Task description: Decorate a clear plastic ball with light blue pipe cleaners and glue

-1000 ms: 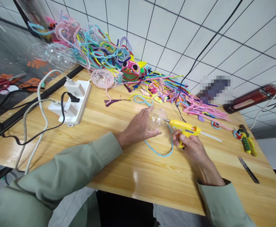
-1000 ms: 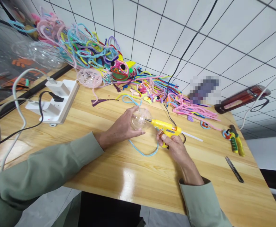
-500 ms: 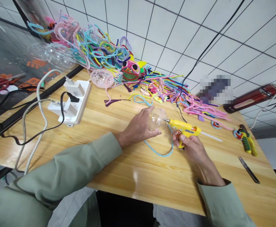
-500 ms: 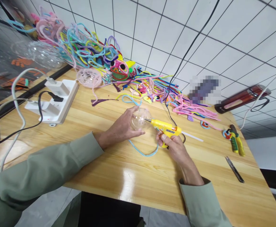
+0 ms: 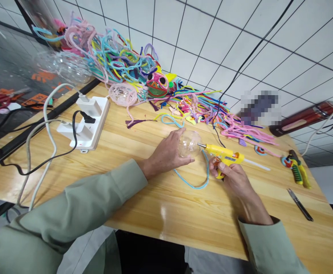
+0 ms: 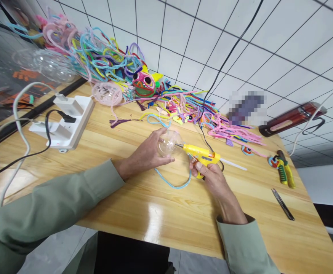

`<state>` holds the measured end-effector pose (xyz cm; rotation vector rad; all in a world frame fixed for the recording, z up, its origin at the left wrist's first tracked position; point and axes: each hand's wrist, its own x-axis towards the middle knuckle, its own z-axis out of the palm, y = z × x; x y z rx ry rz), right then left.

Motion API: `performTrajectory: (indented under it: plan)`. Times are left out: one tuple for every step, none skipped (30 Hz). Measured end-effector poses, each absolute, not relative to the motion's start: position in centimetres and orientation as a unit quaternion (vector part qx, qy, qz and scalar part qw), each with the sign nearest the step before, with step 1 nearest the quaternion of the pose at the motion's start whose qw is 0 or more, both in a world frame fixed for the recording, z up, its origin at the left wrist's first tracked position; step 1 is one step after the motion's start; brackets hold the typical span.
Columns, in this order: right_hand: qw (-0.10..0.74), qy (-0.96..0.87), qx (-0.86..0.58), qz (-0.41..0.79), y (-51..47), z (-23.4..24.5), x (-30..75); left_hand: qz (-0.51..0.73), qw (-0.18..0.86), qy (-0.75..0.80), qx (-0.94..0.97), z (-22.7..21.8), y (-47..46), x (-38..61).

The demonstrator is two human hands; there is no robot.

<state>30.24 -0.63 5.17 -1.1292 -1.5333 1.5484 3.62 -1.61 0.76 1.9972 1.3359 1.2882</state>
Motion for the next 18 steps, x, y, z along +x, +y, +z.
performTrajectory:
  plan:
    - [0.34, -0.585, -0.434, 0.594, -0.61, 5.28, 30.24, 0.462, 0.209, 0.48, 0.716, 0.79, -1.63, 3.62]
    - [0.339, -0.585, -0.434, 0.595, -0.58, 5.3, 30.25, 0.462, 0.211, 0.48, 0.715, 0.82, -1.64, 3.62]
    - [0.336, -0.586, -0.434, 0.596, -0.55, 5.25, 30.27, 0.461, 0.211, 0.48, 0.715, 0.84, -1.65, 3.62]
    - [0.332, -0.589, -0.433, 0.597, -0.53, 5.13, 30.3, 0.461, 0.211, 0.48, 0.716, 0.86, -1.65, 3.61]
    - [0.327, -0.591, -0.431, 0.598, -0.51, 4.96, 30.34, 0.461, 0.211, 0.48, 0.716, 0.86, -1.65, 3.6]
    - [0.324, -0.594, -0.429, 0.598, -0.5, 4.79, 30.37, 0.46, 0.211, 0.48, 0.716, 0.85, -1.64, 3.59]
    - [0.323, -0.597, -0.427, 0.598, -0.51, 4.65, 30.4, 0.46, 0.21, 0.479, 0.717, 0.84, -1.63, 3.58]
    - [0.322, -0.598, -0.425, 0.598, -0.53, 4.55, 30.41, 0.46, 0.209, 0.478, 0.718, 0.82, -1.62, 3.56]
    - [0.324, -0.597, -0.424, 0.599, -0.56, 4.52, 30.4, 0.46, 0.208, 0.477, 0.719, 0.81, -1.61, 3.55]
    - [0.326, -0.594, -0.423, 0.601, -0.59, 4.56, 30.38, 0.46, 0.207, 0.477, 0.72, 0.79, -1.61, 3.55]
    - [0.329, -0.59, -0.424, 0.604, -0.62, 4.65, 30.35, 0.46, 0.207, 0.477, 0.719, 0.77, -1.6, 3.55]
    - [0.333, -0.584, -0.425, 0.606, -0.64, 4.77, 30.32, 0.461, 0.208, 0.478, 0.719, 0.76, -1.6, 3.56]
    - [0.336, -0.579, -0.427, 0.608, -0.66, 4.89, 30.29, 0.461, 0.208, 0.478, 0.718, 0.75, -1.6, 3.57]
    - [0.338, -0.576, -0.428, 0.609, -0.66, 4.98, 30.27, 0.461, 0.207, 0.478, 0.718, 0.74, -1.59, 3.58]
    - [0.339, -0.575, -0.427, 0.61, -0.66, 5.02, 30.26, 0.46, 0.206, 0.479, 0.719, 0.74, -1.59, 3.59]
    - [0.338, -0.576, -0.426, 0.611, -0.64, 4.99, 30.28, 0.46, 0.204, 0.479, 0.719, 0.74, -1.58, 3.61]
    - [0.335, -0.579, -0.423, 0.611, -0.62, 4.89, 30.31, 0.46, 0.202, 0.48, 0.72, 0.73, -1.56, 3.62]
    - [0.331, -0.584, -0.42, 0.611, -0.6, 4.74, 30.36, 0.46, 0.201, 0.479, 0.72, 0.73, -1.54, 3.62]
